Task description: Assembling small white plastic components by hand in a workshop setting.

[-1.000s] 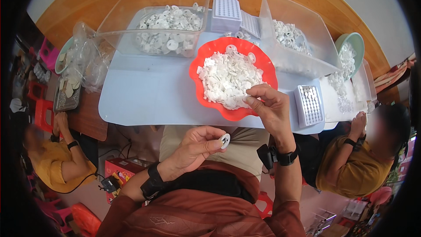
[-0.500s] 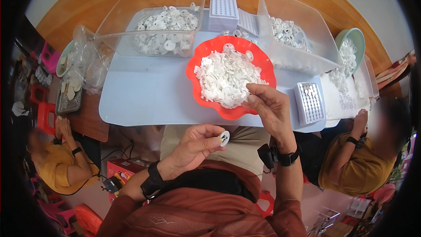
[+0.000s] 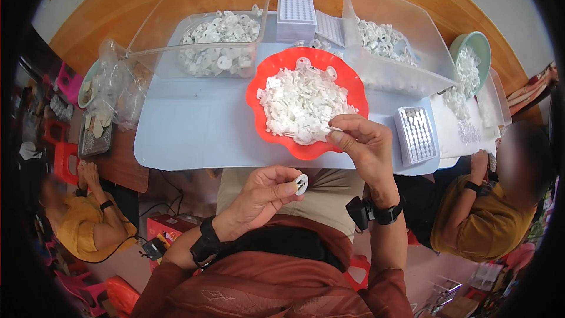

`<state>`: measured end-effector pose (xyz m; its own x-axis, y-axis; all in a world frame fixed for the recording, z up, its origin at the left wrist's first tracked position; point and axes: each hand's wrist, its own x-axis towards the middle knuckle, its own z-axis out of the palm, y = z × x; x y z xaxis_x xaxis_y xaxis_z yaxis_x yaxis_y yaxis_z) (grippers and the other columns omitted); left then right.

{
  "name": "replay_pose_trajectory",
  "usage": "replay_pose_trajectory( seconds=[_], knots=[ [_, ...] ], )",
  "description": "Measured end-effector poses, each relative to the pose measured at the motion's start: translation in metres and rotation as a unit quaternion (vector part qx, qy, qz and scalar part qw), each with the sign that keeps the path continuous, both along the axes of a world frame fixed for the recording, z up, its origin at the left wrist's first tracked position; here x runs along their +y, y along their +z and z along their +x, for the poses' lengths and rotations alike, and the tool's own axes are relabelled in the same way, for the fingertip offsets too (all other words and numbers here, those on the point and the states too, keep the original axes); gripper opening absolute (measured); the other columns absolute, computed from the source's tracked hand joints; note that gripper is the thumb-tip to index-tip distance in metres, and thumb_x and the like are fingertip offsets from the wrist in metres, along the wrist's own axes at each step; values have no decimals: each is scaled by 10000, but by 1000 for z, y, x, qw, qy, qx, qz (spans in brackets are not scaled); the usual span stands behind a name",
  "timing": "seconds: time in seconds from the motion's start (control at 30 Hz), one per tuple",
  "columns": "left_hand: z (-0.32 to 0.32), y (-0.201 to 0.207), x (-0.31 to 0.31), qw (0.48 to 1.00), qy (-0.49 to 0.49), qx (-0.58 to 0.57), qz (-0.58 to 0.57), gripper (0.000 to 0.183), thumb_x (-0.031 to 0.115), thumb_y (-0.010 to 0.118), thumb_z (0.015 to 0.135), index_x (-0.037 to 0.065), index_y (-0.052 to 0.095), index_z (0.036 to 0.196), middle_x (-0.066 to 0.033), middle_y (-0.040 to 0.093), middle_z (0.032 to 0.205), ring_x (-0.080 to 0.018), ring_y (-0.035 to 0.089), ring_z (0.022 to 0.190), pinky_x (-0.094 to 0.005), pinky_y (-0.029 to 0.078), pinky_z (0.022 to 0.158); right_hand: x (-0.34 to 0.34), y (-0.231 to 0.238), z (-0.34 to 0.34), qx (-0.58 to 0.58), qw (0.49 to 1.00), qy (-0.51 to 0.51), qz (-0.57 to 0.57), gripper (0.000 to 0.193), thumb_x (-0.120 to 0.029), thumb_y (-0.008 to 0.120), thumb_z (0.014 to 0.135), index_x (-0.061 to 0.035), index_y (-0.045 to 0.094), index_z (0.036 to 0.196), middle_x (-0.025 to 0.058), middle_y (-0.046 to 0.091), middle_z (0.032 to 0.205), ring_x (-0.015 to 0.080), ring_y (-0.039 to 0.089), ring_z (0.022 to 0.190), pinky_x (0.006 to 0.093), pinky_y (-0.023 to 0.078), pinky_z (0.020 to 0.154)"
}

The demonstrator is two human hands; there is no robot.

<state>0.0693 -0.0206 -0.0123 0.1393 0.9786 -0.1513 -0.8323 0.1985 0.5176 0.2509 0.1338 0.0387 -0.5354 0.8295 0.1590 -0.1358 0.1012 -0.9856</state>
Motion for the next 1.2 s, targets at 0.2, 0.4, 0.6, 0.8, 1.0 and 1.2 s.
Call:
replay_pose_trajectory(
  seconds=[0.2,0.4,0.6,0.8,1.0,1.2],
  knots=[
    [2,-2,-1,1000,1,11,-7,240,18,651,951,-27,638,1187,-121,692,1116,-191,693,1010,-347,608,894,-6,2,2,-20,999,-14,28,169,47,683,914,49,710,1080,81,682,1029,125,648,877,256,559,766],
    [3,-2,2,1000,1,11,-14,251,44,666,948,-20,640,1189,-113,694,1119,-189,692,1010,-342,609,885,-23,-2,6,-17,999,-33,-15,176,37,676,926,20,710,1097,74,677,1010,124,641,849,249,534,755],
    [3,-4,3,1000,2,-6,-1,267,63,667,953,-14,635,1206,-109,691,1125,-192,691,1022,-346,614,896,-39,-1,11,-6,995,-4,95,128,39,702,899,16,704,1025,66,665,970,123,626,848,260,510,727],
    [4,-4,3,1000,-10,-21,4,273,50,658,964,-26,628,1224,-97,673,1154,-173,666,1037,-330,590,917,-58,-10,17,-44,993,19,109,167,43,713,875,17,712,1040,110,683,927,180,656,822,279,517,719],
    [7,-4,3,999,-22,-22,8,279,53,648,970,-28,621,1236,-107,663,1177,-183,658,1065,-329,585,930,-67,-14,19,-57,991,18,118,202,43,710,876,21,709,1077,123,695,935,193,666,805,290,525,713],
    [11,-5,5,999,-23,-21,8,282,48,643,972,-25,619,1243,-110,661,1182,-185,656,1069,-331,584,937,-72,-19,21,-53,994,1,93,208,38,708,885,24,709,1093,125,694,942,187,666,806,281,524,708]
  ],
)
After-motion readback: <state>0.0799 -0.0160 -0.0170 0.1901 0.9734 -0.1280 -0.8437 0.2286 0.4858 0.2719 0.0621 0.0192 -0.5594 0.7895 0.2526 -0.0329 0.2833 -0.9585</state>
